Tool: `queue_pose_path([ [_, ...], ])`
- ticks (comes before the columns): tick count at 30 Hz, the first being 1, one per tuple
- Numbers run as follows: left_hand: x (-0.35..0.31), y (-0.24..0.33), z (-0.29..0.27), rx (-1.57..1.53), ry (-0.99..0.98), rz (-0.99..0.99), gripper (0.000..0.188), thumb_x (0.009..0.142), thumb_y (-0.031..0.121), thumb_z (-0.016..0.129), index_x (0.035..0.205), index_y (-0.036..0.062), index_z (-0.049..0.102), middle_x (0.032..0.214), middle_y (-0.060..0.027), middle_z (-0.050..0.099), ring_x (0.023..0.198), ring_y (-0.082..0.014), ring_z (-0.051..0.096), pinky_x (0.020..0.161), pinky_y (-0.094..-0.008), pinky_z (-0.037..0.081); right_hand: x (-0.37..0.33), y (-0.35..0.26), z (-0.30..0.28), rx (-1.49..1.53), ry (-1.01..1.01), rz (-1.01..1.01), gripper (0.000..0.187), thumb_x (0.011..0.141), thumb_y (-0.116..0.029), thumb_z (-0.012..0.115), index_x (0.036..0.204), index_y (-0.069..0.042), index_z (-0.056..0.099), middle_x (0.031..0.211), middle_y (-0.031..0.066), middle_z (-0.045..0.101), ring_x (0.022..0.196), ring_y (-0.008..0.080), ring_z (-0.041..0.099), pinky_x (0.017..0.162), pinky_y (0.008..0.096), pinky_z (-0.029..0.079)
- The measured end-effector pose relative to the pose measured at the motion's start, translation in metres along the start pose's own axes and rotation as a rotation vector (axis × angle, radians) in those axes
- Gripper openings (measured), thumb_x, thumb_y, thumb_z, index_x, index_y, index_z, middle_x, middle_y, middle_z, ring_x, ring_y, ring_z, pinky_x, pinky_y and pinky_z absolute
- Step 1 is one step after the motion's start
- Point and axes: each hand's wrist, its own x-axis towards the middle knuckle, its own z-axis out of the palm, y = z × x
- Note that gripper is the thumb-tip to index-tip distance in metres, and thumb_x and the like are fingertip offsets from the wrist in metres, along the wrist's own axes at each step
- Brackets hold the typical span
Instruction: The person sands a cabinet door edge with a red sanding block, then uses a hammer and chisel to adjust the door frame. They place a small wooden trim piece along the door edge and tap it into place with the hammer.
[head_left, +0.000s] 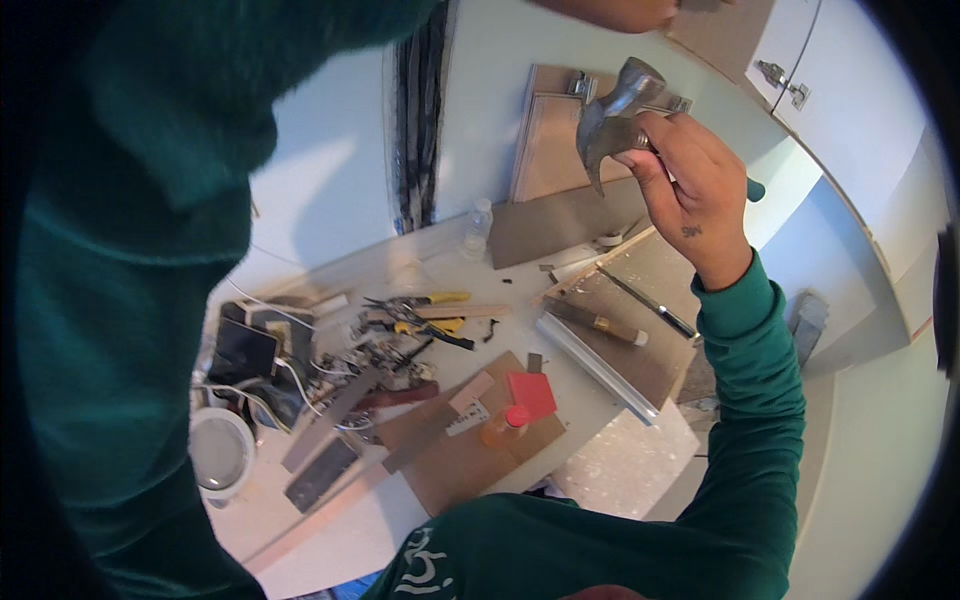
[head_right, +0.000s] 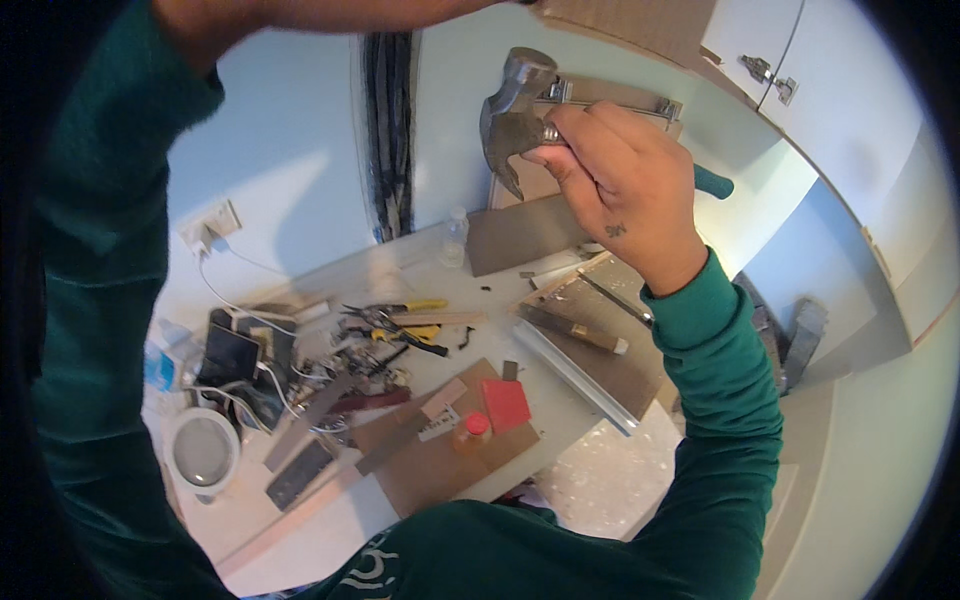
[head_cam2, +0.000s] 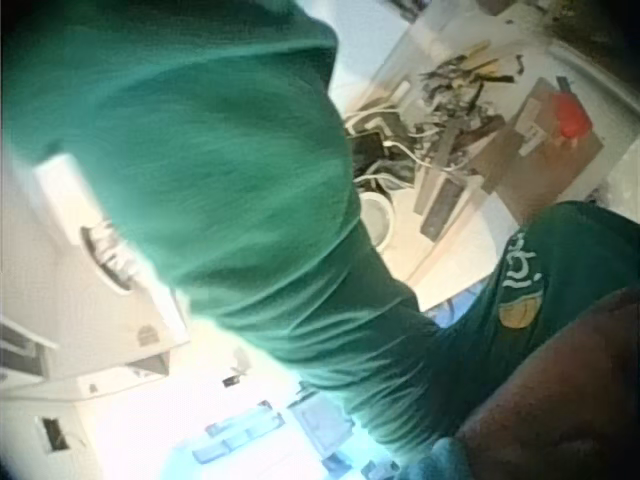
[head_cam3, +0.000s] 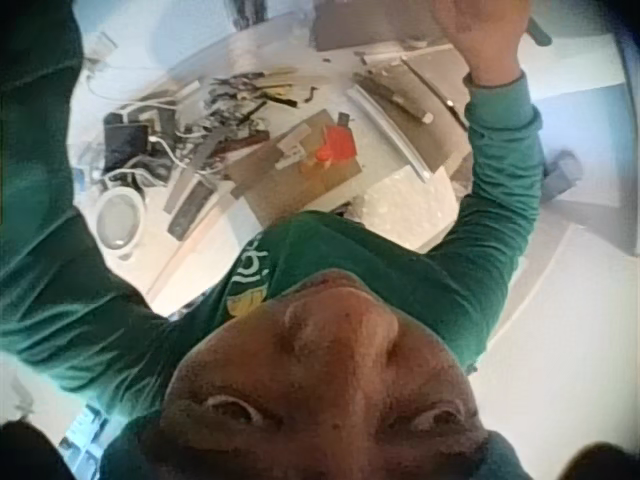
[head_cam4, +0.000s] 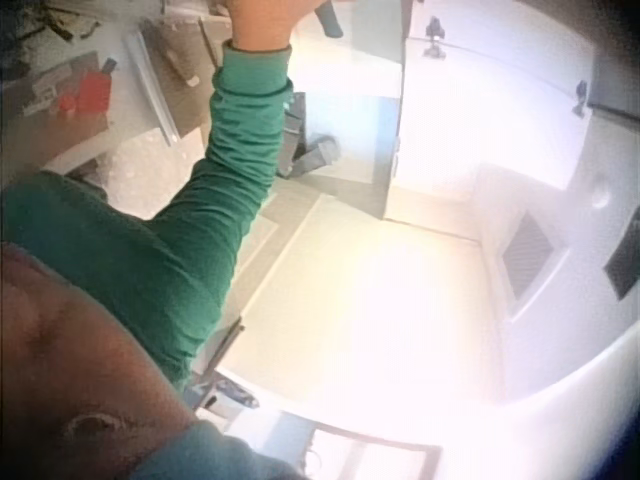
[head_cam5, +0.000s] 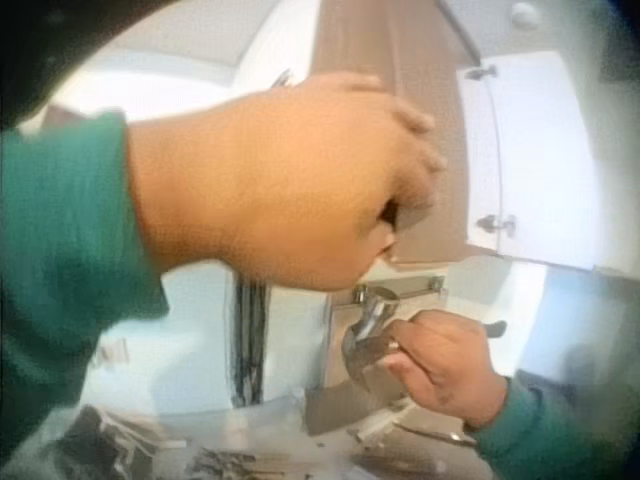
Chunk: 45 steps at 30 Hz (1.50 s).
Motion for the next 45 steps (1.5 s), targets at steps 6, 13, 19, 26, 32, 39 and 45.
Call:
queue_pose_path([
  [6, 0.009, -0.007, 0.006, -0.062, -0.071, 0.066, 0.034, 0.086, 0.007, 0.055, 0.116, 0.0051, 0.070, 0.135, -0.0118, 0.061, 0.140, -0.0316, 0.043, 0.118, -0.0531, 0.028, 0.012, 0.007, -0.008, -0.049, 0.031, 0.004, 0.024, 0.080, -0.017, 0.078, 0.099, -0.007, 0.066, 0.074, 0.0090, 0.058, 0.064, 0.0302, 0.059, 0.055, 0.0396, 0.047],
  [13, 0.017, -0.004, -0.015, -0.078, -0.225, 0.005, 0.046, 0.081, 0.003, 0.049, 0.123, 0.0031, 0.066, 0.141, -0.0139, 0.057, 0.143, -0.0329, 0.039, 0.120, -0.0558, 0.024, 0.009, 0.004, -0.006, 0.002, 0.059, -0.044, 0.026, 0.079, -0.018, 0.078, 0.098, -0.007, 0.065, 0.074, 0.0083, 0.056, 0.066, 0.0305, 0.059, 0.056, 0.0400, 0.047],
  [19, 0.023, -0.003, -0.025, -0.113, -0.298, -0.009, 0.052, 0.076, 0.009, 0.051, 0.126, 0.0001, 0.064, 0.143, -0.0163, 0.055, 0.145, -0.0345, 0.036, 0.120, -0.0574, 0.021, 0.010, 0.003, -0.014, 0.001, -0.008, -0.018, 0.024, 0.081, -0.020, 0.077, 0.097, -0.008, 0.064, 0.076, 0.0083, 0.057, 0.067, 0.0307, 0.060, 0.058, 0.0399, 0.048],
  [26, 0.024, -0.004, -0.028, -0.259, -0.290, -0.018, 0.064, 0.067, 0.016, 0.052, 0.128, -0.0014, 0.061, 0.146, -0.0185, 0.051, 0.146, -0.0370, 0.032, 0.121, -0.0587, 0.017, 0.008, 0.011, -0.016, -0.015, 0.016, -0.023, 0.022, 0.081, -0.022, 0.076, 0.095, -0.009, 0.065, 0.077, 0.0080, 0.058, 0.068, 0.0302, 0.061, 0.060, 0.0399, 0.049],
  [32, 0.030, 0.000, -0.032, -0.225, -0.338, -0.038, 0.062, 0.069, 0.018, 0.053, 0.128, -0.0009, 0.061, 0.146, -0.0184, 0.051, 0.146, -0.0372, 0.032, 0.121, -0.0592, 0.017, 0.013, 0.010, -0.022, -0.002, 0.026, -0.014, 0.021, 0.082, -0.023, 0.076, 0.094, -0.009, 0.066, 0.077, 0.0074, 0.059, 0.070, 0.0299, 0.061, 0.061, 0.0393, 0.050],
  [39, 0.033, 0.003, -0.033, -0.206, -0.376, -0.051, 0.064, 0.074, 0.029, 0.066, 0.132, 0.0033, 0.060, 0.148, -0.0152, 0.051, 0.146, -0.0366, 0.033, 0.119, -0.0604, 0.019, -0.007, 0.017, -0.026, -0.016, -0.008, 0.025, 0.026, 0.083, -0.022, 0.075, 0.103, -0.007, 0.065, 0.080, 0.0088, 0.061, 0.072, 0.0315, 0.062, 0.062, 0.0399, 0.049],
  [45, 0.043, 0.008, -0.038, -0.108, -0.474, -0.069, 0.064, 0.074, 0.028, 0.074, 0.134, 0.0084, 0.061, 0.148, -0.0122, 0.050, 0.145, -0.0359, 0.034, 0.119, -0.0603, 0.020, -0.045, 0.015, -0.010, 0.270, 0.104, 0.127, 0.036, 0.089, -0.016, 0.069, 0.121, -0.005, 0.058, 0.087, 0.0150, 0.063, 0.073, 0.0323, 0.064, 0.062, 0.0400, 0.049],
])
